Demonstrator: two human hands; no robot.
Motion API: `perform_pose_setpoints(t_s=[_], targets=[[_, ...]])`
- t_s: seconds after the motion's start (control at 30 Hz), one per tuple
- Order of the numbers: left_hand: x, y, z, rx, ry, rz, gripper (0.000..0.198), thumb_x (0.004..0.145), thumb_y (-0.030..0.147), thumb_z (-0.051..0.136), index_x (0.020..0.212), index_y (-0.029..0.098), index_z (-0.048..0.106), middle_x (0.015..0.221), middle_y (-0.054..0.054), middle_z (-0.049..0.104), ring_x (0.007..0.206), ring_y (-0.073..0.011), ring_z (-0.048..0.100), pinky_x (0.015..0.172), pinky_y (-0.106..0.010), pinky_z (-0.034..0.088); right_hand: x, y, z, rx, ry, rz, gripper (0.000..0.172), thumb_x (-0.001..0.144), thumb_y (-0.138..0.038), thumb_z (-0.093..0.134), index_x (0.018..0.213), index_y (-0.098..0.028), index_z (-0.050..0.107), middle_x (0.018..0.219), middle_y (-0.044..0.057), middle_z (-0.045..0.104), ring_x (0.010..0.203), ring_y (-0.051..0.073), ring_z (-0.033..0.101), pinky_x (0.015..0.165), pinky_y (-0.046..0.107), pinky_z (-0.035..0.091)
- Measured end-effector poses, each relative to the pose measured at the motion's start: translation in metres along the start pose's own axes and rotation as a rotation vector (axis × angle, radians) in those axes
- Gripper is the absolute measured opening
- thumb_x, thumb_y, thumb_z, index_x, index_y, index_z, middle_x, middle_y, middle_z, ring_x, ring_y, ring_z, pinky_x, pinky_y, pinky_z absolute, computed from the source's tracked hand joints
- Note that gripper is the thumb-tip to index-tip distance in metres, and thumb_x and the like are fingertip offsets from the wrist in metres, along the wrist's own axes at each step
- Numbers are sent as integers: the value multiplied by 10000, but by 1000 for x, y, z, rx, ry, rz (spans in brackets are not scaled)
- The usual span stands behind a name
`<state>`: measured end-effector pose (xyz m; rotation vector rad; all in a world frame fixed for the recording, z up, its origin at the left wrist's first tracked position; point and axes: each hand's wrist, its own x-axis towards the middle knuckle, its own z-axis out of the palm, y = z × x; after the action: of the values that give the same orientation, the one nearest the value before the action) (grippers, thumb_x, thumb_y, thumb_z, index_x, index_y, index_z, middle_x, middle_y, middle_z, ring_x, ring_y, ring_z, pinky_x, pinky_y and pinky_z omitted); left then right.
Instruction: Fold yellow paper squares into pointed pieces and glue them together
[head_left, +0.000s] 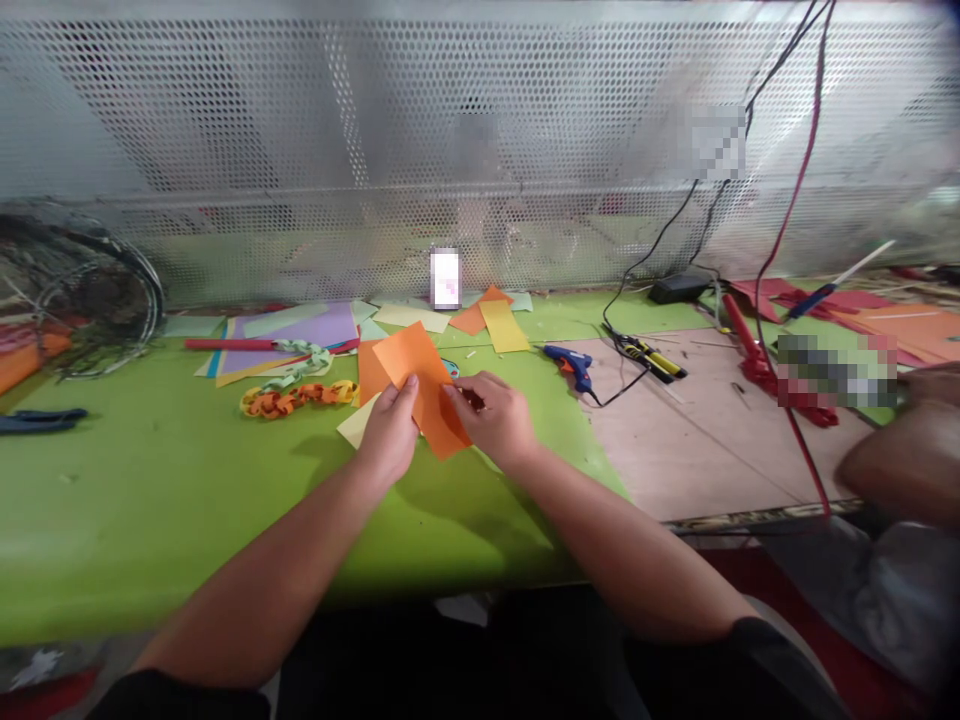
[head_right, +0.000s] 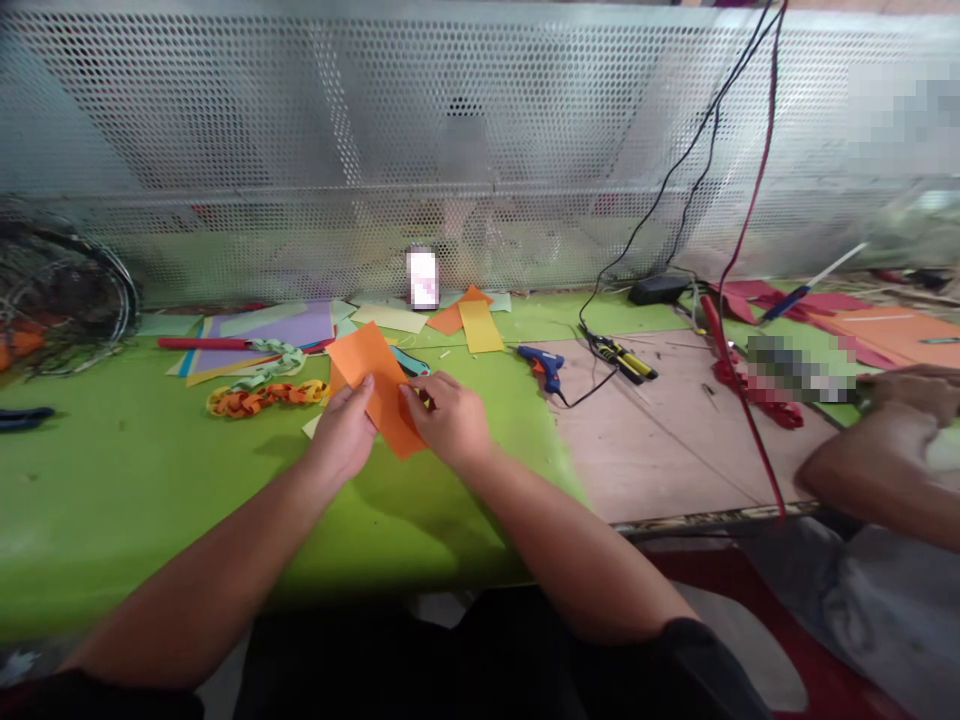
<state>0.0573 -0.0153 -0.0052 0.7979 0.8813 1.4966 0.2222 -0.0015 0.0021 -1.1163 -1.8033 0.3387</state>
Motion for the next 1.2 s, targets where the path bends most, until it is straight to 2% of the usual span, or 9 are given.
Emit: perform_pose_setpoints(t_s=[0.17, 0.27, 0.37, 0.57, 0.8, 0.93, 1.03, 1.13, 1.2], targets=[[-1, -1, 4, -104, -11, -65, 443, 881, 404, 818, 1246, 190, 686, 1248, -125, 784, 1238, -287, 716, 1036, -406, 566, -3, 1, 1, -113, 24, -195, 283, 1061, -322, 573, 1202, -222, 797, 1143, 116, 795, 994, 237, 754, 864, 357, 592], [0, 1, 5, -145, -18, -96, 377, 903, 354, 771, 1231, 180, 709, 1247, -118, 782, 1216, -269, 722, 1023, -384, 574, -3, -1, -1, -119, -58, -354, 343, 1058, -263, 553, 1350, -231, 729, 1308, 126, 746, 1165, 266, 705, 1018, 420, 591], [0, 5, 5, -167, 2, -111, 329, 929, 354, 727, 1210, 183, 723, 1241, -108, 782, 1225, -257, 715, 1022, -366, 575, -3, -5, -4, -139, -155, -428, 407, 1067, -242, 518, 1450, -237, 655, 1440, 123, 678, 1267, 287, 649, 1045, 459, 591], [-3, 14, 8, -153, -57, -178, 476, 940, 585, 716, 1239, 215, 706, 1239, -105, 778, 1256, -307, 700, 1022, -426, 584, -3, -6, -7, -256, -178, -355, 441, 1079, -264, 470, 1495, -223, 611, 1266, 159, 669, 1127, 284, 648, 932, 432, 601], [-8, 13, 10, -93, -48, -132, 562, 862, 522, 836, 1310, 228, 664, 1226, -104, 782, 1175, -281, 740, 924, -367, 601, -5, -17, -11, -299, -324, -473, 539, 1024, -360, 541, 1525, -159, 555, 1241, 174, 628, 1113, 335, 574, 990, 511, 525], [-8, 14, 10, -73, -15, -99, 541, 890, 515, 803, 1326, 228, 662, 1218, -104, 792, 1158, -286, 750, 959, -399, 600, -7, -22, -13, -275, -340, -470, 591, 1021, -439, 549, 1552, -178, 542, 1288, 181, 597, 1194, 361, 542, 1027, 537, 495], [-6, 15, 9, -75, -35, -47, 506, 898, 526, 789, 1283, 213, 689, 1197, -110, 799, 1130, -286, 762, 949, -404, 609, -5, -20, -17, -112, -301, -447, 461, 1043, -440, 537, 1442, -246, 662, 1302, 148, 612, 1224, 336, 569, 1051, 531, 490], [-9, 15, 8, -7, -56, -14, 450, 914, 547, 769, 1189, 192, 735, 1123, -120, 815, 1036, -295, 786, 876, -408, 635, 3, -18, -24, 147, -118, -271, 324, 1062, -428, 541, 1216, -267, 776, 1228, 120, 657, 1248, 305, 606, 1089, 513, 492], [-14, 15, 7, 80, -142, -48, 431, 937, 558, 740, 1138, 178, 765, 1063, -129, 823, 946, -300, 799, 834, -420, 645, 8, -19, -29, 343, -61, -75, 324, 1046, -480, 585, 1152, -247, 783, 1165, 116, 683, 1182, 287, 658, 1032, 474, 545]])
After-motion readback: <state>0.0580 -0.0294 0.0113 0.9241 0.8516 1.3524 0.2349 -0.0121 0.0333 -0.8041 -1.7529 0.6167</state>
